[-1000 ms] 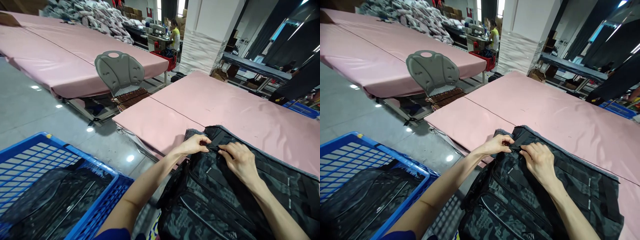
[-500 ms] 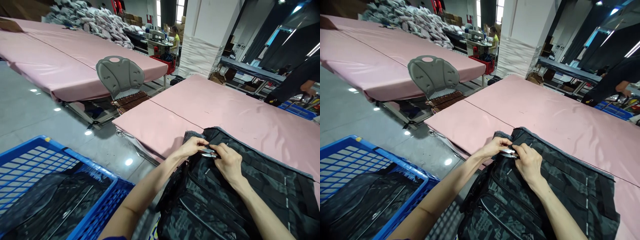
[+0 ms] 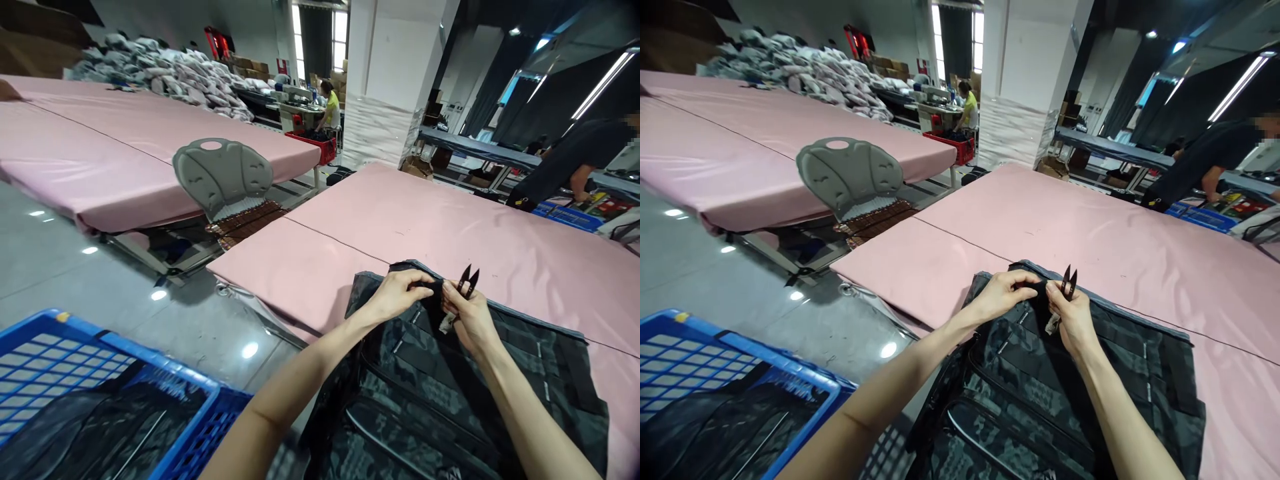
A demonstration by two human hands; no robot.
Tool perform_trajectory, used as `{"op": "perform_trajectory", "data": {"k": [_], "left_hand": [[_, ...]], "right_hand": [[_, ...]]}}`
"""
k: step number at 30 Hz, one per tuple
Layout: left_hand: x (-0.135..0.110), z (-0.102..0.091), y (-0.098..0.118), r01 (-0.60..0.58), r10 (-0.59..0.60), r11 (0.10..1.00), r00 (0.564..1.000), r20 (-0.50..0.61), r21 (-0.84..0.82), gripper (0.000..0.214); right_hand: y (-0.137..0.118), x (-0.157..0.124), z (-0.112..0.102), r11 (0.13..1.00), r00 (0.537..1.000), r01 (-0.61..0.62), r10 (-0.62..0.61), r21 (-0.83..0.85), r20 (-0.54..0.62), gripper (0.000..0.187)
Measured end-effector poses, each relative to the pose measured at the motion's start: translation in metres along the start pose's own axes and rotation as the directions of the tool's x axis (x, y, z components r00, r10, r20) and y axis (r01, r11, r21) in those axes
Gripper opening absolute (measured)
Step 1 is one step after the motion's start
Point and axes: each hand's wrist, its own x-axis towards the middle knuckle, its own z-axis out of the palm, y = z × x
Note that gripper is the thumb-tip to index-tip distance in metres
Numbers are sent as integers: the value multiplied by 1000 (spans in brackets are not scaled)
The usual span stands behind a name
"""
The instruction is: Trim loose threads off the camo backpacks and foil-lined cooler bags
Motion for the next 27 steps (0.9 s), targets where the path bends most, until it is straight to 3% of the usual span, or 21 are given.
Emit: {"op": "perform_trajectory", "data": {"k": [3,5,7,9,11,13,15,17,23,27], "left_hand": [[4,9,1,49,-49,999,999,-22,1,13],[3,9,1,62,-61,998,997,-48,15,12],[2,9,1,68,-66,997,995,-74,30,13],[1,9,1,71,-68,997,994,-81,39,16],[1,10,1,81,-78,996,993,-85,40,16],[2,11,1,88,-84,995,992,-90,37,17],[4,12,2,93,-90,995,992,-88,30,16],[4,11,3,100,-98,995,992,-78,19,16],[5,11,4,110,-109,994,992,-58,14,16],[4,10,3,119,-118,993,992,-46,21,16]], "right_hand": [[2,0,-8,983,997,62,-69,-175,-38,37],[-1,-1,-17,890,982,143,-183,-433,-53,40],[-7,-3,-27,676,943,233,-333,-699,-7,42],[-13,-7,-36,407,880,316,-464,-857,104,38],[-18,-11,-41,177,795,386,-561,-905,229,30],[-20,-14,-43,26,718,424,-618,-905,319,26],[-20,-15,-43,-32,675,443,-646,-896,357,23],[-19,-15,-44,-37,659,458,-657,-888,367,22],[-17,-15,-43,-97,626,481,-658,-871,419,20],[-17,-15,-44,-82,633,499,-645,-863,428,21]]}}
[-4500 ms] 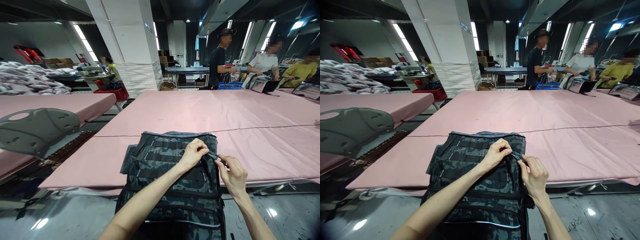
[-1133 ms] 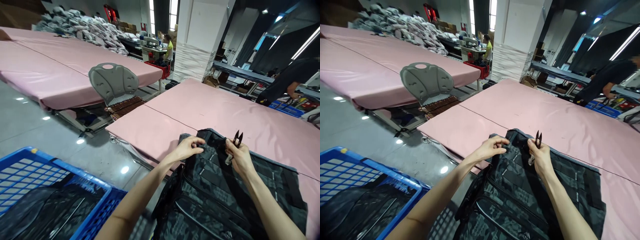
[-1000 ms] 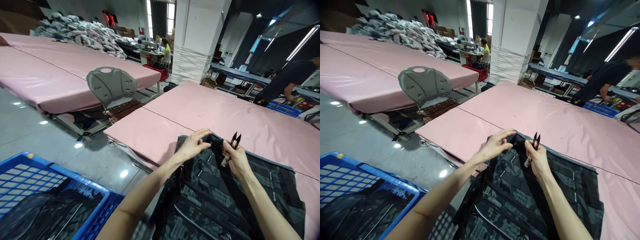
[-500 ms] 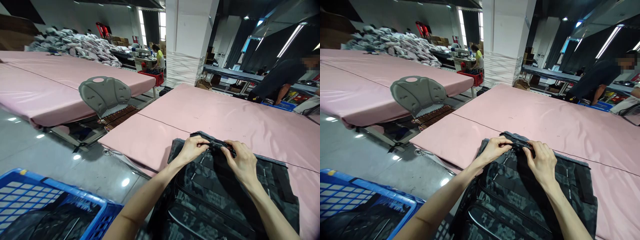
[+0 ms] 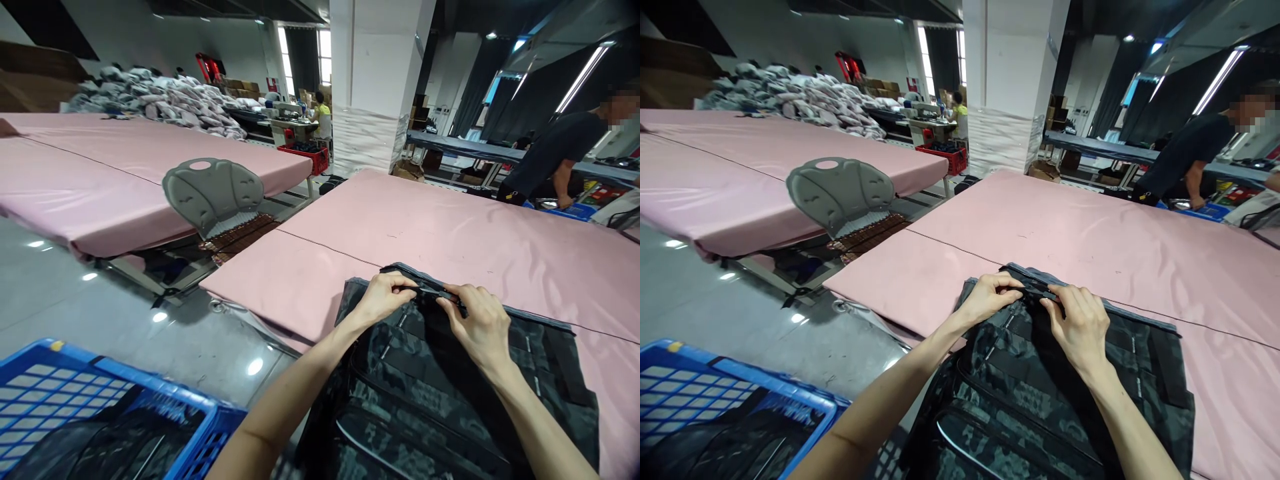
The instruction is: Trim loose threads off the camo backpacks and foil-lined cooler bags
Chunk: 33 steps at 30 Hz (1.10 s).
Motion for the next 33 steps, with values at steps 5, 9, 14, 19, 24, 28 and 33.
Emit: {"op": "perform_trajectory", "data": {"k": [5,9,14,19,24,28,33], "left_hand": [[1,-2,1,6,-3,999,999,52,-53,14],[2,-1,4,11,-1,992,997,73,-129,14],[1,-2,2,-8,16,992,998,64,-122,12],[-1,-1,0,81,-78,978,997,25,-193,14],[-2,7,0,26,-42,989,994,-105,-145,14],[-6,11,1,-126,163,981,948,-272,147,10],[-8,12,-7,-358,484,806,858,-176,471,17]], "right_hand": [[3,-2,6,973,993,-106,96,203,63,24],[0,-3,13,751,911,-413,324,515,257,28],[7,8,2,57,738,-616,392,786,550,34],[19,5,-9,176,724,-583,556,793,409,32],[10,-15,0,583,764,-639,558,502,324,35],[11,-18,2,729,808,-588,547,351,216,35],[13,-9,-8,844,891,-446,450,299,59,29]]}}
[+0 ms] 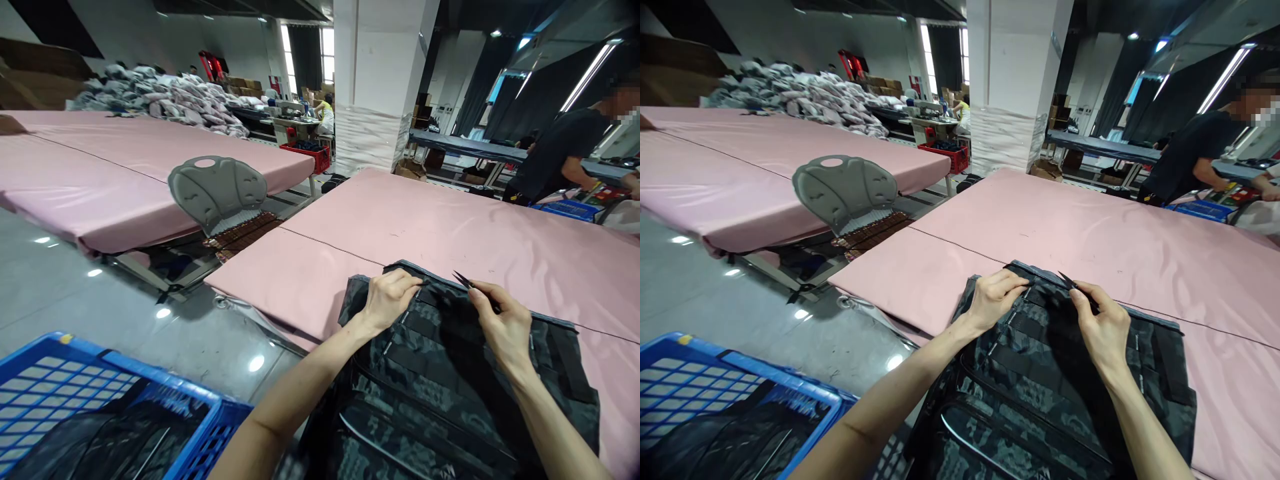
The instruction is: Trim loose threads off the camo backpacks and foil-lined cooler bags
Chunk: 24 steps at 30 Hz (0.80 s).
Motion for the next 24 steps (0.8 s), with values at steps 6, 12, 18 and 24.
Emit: {"op": "perform_trajectory", "data": {"k": [6,12,18,24], "left_hand": [[-2,-4,-16,-262,261,952,965,26,157,30],[-2,-10,-18,-281,280,944,959,32,172,27],[-2,-7,-12,-265,260,936,964,53,233,24],[-2,-6,-10,-345,315,880,938,143,327,28]], "right_hand": [[-8,2,-4,922,930,367,-359,-126,78,21],[-7,-6,0,843,863,505,-493,-187,107,16],[-8,-12,0,785,834,545,-545,-294,91,18],[-11,-12,2,776,830,553,-546,-302,117,17]]}}
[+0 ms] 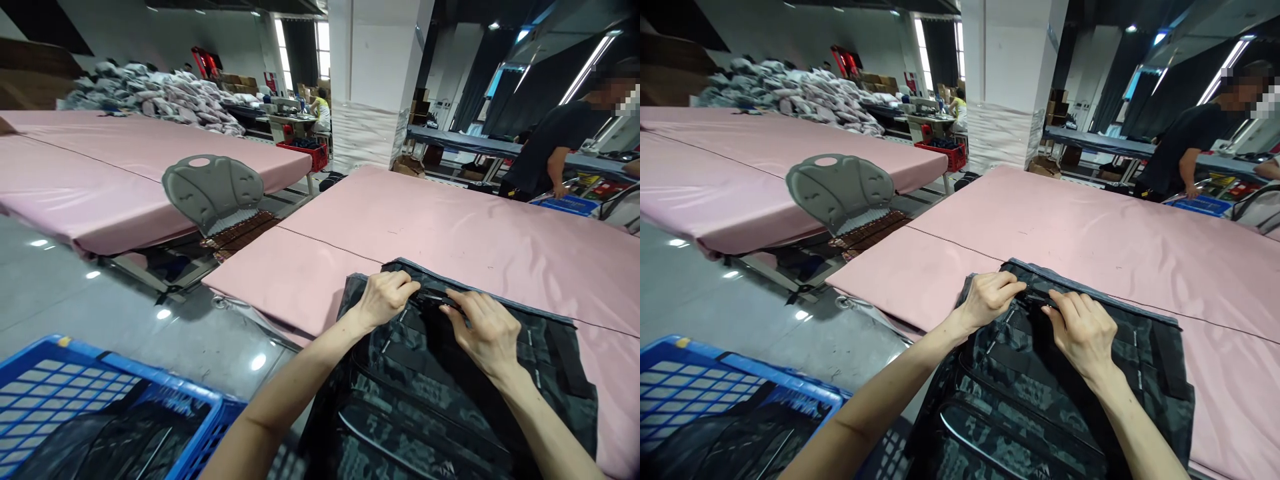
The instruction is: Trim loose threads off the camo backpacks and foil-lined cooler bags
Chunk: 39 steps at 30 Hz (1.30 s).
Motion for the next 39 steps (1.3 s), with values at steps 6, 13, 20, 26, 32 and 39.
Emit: {"op": "perform_trajectory", "data": {"k": [6,13,20,26,32,39], "left_hand": [[0,-1,0,-122,122,987,993,9,108,28],[-1,0,-1,-162,164,981,986,-11,104,26],[0,1,-1,-151,153,983,988,-17,106,25],[-3,2,-1,-103,104,995,988,-114,17,24],[7,-4,3,439,-410,757,896,171,-483,15],[22,-14,-5,763,-504,-26,548,668,-646,20]], "right_hand": [[1,0,1,997,999,-33,30,73,43,18],[2,-3,6,968,987,-137,117,211,106,20],[2,-4,11,719,860,-506,375,477,347,24],[2,-2,10,90,622,-715,533,693,573,31],[0,-10,8,540,766,-616,582,573,274,25],[-9,12,17,938,973,-198,223,284,-58,16]]}}
